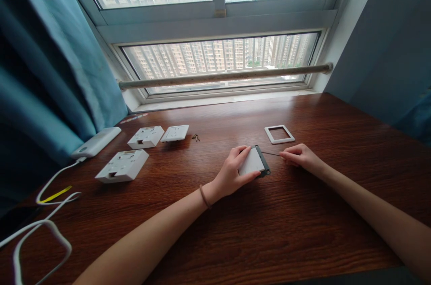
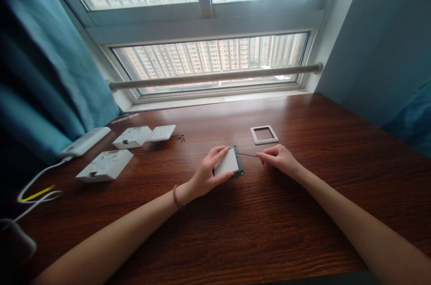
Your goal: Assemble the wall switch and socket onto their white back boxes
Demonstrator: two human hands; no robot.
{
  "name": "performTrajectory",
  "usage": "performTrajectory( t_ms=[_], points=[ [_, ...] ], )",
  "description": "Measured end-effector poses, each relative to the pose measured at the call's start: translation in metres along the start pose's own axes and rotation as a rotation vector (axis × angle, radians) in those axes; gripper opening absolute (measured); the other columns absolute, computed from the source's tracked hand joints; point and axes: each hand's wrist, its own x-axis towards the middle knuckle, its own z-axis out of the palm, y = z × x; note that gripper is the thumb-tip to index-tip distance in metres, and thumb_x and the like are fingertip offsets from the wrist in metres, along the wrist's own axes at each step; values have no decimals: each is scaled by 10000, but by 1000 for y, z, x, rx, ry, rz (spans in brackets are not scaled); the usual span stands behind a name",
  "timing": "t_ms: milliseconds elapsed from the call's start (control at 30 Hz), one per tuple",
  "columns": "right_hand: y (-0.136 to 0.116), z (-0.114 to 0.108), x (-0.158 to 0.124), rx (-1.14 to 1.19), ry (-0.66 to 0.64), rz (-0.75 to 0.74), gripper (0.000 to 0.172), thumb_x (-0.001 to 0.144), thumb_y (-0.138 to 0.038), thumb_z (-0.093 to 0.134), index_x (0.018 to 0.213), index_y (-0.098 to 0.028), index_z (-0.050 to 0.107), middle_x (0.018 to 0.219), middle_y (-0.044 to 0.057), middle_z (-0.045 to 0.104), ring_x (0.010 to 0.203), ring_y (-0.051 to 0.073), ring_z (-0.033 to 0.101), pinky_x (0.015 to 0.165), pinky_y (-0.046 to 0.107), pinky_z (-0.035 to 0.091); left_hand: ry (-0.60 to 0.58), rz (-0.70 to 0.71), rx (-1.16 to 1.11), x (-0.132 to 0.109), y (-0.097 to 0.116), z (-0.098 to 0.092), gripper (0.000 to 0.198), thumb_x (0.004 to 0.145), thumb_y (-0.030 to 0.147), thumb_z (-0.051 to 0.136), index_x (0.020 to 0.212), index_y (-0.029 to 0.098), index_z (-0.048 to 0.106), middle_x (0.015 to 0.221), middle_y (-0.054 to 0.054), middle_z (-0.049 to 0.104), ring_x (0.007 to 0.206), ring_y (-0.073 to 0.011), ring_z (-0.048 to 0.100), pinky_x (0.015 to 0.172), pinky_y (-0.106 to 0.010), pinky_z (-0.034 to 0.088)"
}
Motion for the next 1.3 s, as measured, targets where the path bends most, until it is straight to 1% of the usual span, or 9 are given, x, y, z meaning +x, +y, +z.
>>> performTrajectory(
  t_ms=[67,167,267,400,600,767,900,1100,1300],
  points=[
    [-3,3,-1,35,9,-24,495,792,-572,470,557,-170,640,520,4,603,531,142,536,527,242,343,7,13,-18,0,1,1,661,755,431,611,1315,154,395,1255,-163,440,1175,-273,436,1008,-408,383],
    [-6,2,-3,-9,99,-39,463,797,-554,486,576,-184,655,571,5,637,582,158,572,563,248,364,23,11,-21,-1,1,1,670,748,431,618,1320,169,388,1260,-157,437,1179,-277,430,1007,-416,380],
    [-6,-5,-6,-211,277,-61,385,793,-541,517,673,-222,698,670,9,685,631,179,604,578,265,367,41,-17,-7,0,2,1,656,756,433,610,1315,168,393,1251,-155,441,1172,-272,430,1005,-419,378],
    [-5,-16,-10,-540,458,-243,321,793,-505,546,695,-242,703,731,23,693,684,190,598,624,289,362,44,-27,12,1,2,1,659,751,436,616,1313,171,395,1240,-154,447,1164,-272,434,1005,-430,376],
    [-6,-24,-15,-760,536,-465,222,753,-455,621,751,-245,694,702,24,654,650,180,521,650,315,334,23,8,65,0,1,4,677,748,461,607,1308,145,399,1241,-163,444,1157,-267,431,1009,-422,376],
    [-9,-24,-19,-797,596,-592,175,750,-433,639,809,-278,693,755,21,665,742,198,534,744,336,330,-25,37,100,0,-2,5,684,746,480,600,1299,126,409,1243,-170,449,1144,-266,427,1005,-423,377],
    [-8,-19,-16,-721,578,-520,204,744,-455,637,795,-267,700,755,24,671,719,194,539,739,338,338,-40,41,93,0,-1,3,676,751,471,599,1301,126,406,1243,-173,450,1145,-267,427,1001,-427,381],
    [0,-8,-7,-499,448,-310,295,764,-517,592,722,-248,706,768,23,696,678,183,575,660,305,399,-6,18,44,-1,0,2,656,741,451,621,1293,159,420,1239,-163,461,1136,-270,450,991,-434,391],
    [4,-4,-3,-312,339,-194,292,743,-525,601,704,-259,715,763,6,708,712,194,635,631,282,444,-8,9,27,-1,0,1,653,730,441,636,1289,174,429,1226,-157,477,1128,-276,457,981,-444,396]
  ],
)
